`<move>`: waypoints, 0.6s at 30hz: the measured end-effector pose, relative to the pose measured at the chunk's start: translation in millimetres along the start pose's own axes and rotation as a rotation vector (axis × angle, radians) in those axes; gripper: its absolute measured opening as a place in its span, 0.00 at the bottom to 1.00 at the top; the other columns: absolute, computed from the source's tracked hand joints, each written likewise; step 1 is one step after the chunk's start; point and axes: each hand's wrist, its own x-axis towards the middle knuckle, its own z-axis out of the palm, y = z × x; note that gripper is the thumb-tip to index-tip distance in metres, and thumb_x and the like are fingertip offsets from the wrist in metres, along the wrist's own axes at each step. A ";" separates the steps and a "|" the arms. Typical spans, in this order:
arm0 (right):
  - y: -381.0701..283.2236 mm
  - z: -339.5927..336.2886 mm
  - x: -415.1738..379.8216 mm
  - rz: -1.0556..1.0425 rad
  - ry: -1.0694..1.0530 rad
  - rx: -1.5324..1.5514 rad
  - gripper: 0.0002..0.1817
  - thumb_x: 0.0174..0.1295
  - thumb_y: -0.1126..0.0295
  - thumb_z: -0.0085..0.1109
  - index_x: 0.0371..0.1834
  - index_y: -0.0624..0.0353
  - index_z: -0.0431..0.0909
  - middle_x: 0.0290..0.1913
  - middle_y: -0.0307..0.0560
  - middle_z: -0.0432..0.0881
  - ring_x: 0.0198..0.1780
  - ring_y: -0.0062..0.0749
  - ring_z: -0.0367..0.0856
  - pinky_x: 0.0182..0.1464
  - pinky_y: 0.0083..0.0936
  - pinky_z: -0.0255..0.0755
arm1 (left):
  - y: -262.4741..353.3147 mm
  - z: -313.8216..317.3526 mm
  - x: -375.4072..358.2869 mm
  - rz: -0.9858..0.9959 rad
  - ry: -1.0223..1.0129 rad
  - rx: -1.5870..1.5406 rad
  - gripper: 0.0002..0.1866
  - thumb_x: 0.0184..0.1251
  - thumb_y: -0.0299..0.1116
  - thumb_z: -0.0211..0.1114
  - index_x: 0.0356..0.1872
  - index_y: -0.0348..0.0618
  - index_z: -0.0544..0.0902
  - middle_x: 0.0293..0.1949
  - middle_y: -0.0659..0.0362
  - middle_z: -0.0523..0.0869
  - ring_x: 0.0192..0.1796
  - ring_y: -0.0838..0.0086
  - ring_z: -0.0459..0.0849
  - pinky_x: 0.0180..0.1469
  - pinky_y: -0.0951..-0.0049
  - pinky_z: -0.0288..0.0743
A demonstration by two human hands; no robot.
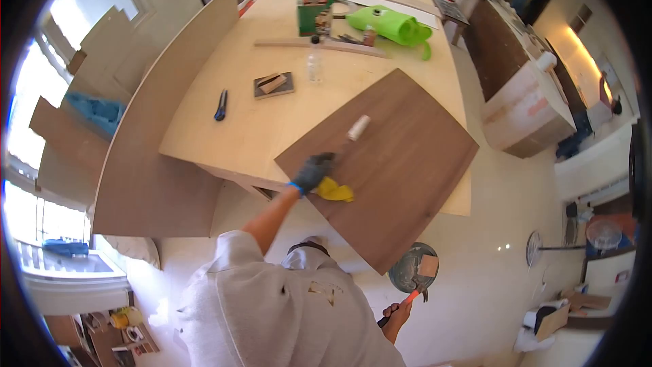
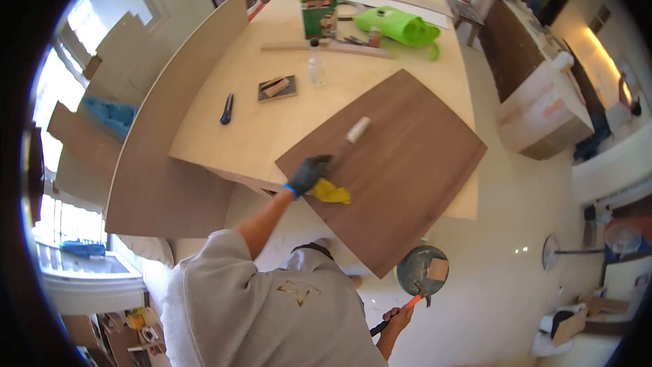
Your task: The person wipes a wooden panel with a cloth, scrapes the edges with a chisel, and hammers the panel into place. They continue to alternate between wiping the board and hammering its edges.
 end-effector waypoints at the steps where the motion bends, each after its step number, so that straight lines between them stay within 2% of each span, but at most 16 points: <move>1: 4.6 0.4 1.9 0.028 0.020 -0.004 0.19 0.78 0.62 0.43 0.70 0.41 0.64 0.20 0.35 0.63 0.13 0.22 0.60 0.12 0.22 0.59 | -19.8 -38.1 -4.5 0.096 0.060 0.158 0.21 0.72 0.37 0.56 0.60 0.42 0.84 0.56 0.43 0.86 0.57 0.51 0.86 0.62 0.58 0.77; 3: 10.2 4.0 7.9 0.051 0.010 -0.027 0.19 0.76 0.64 0.41 0.69 0.40 0.65 0.20 0.35 0.63 0.12 0.23 0.61 0.13 0.23 0.60 | -21.0 -115.1 20.1 -0.038 0.027 0.486 0.21 0.70 0.35 0.54 0.61 0.47 0.82 0.58 0.41 0.84 0.55 0.45 0.85 0.59 0.53 0.78; 5: 8.9 17.4 2.1 0.062 0.015 -0.026 0.18 0.76 0.63 0.42 0.67 0.41 0.65 0.20 0.36 0.63 0.12 0.23 0.61 0.13 0.23 0.60 | -2.3 -163.0 47.6 -0.173 0.103 0.905 0.23 0.68 0.34 0.53 0.64 0.51 0.79 0.56 0.42 0.84 0.51 0.45 0.86 0.54 0.50 0.80; 7: 5.8 28.3 3.9 0.037 0.001 -0.070 0.15 0.78 0.62 0.41 0.64 0.42 0.66 0.20 0.35 0.63 0.12 0.23 0.61 0.13 0.23 0.60 | 26.8 -177.3 64.0 -0.057 0.281 0.915 0.25 0.69 0.29 0.52 0.68 0.48 0.73 0.55 0.43 0.84 0.50 0.48 0.87 0.52 0.51 0.80; 9: 4.9 35.7 1.3 -0.014 -0.018 -0.083 0.13 0.79 0.61 0.41 0.62 0.43 0.67 0.21 0.35 0.63 0.12 0.23 0.61 0.13 0.23 0.60 | 28.0 -154.2 86.9 0.350 0.535 0.596 0.26 0.68 0.24 0.52 0.68 0.46 0.73 0.53 0.42 0.84 0.49 0.51 0.87 0.51 0.52 0.81; 11: 0.8 51.1 -8.6 -0.053 0.002 -0.078 0.13 0.80 0.60 0.42 0.62 0.44 0.67 0.21 0.35 0.63 0.12 0.23 0.61 0.13 0.22 0.60 | 48.3 -92.6 77.4 0.228 0.258 -0.157 0.25 0.67 0.22 0.54 0.67 0.43 0.74 0.54 0.43 0.83 0.52 0.52 0.85 0.54 0.54 0.80; 13: 1.4 64.0 -22.1 -0.075 0.011 -0.081 0.13 0.80 0.59 0.43 0.63 0.44 0.67 0.21 0.36 0.63 0.12 0.22 0.61 0.13 0.21 0.60 | 77.8 -32.3 51.9 0.361 0.020 -0.035 0.25 0.66 0.24 0.57 0.66 0.43 0.75 0.57 0.42 0.81 0.56 0.52 0.83 0.57 0.53 0.78; 16: 1.0 73.6 -44.8 -0.099 0.031 -0.115 0.15 0.80 0.59 0.43 0.64 0.46 0.66 0.21 0.36 0.64 0.12 0.21 0.61 0.12 0.20 0.60 | 103.8 1.4 31.0 0.392 0.170 0.498 0.26 0.67 0.28 0.60 0.68 0.44 0.73 0.60 0.41 0.78 0.59 0.48 0.81 0.59 0.51 0.76; 18: 8.4 67.3 -62.3 -0.114 0.072 -0.160 0.16 0.80 0.59 0.43 0.66 0.46 0.66 0.21 0.36 0.64 0.12 0.22 0.61 0.12 0.20 0.60 | 76.7 -26.4 28.6 0.366 0.356 0.428 0.28 0.67 0.33 0.63 0.68 0.41 0.71 0.62 0.39 0.76 0.63 0.45 0.77 0.63 0.49 0.73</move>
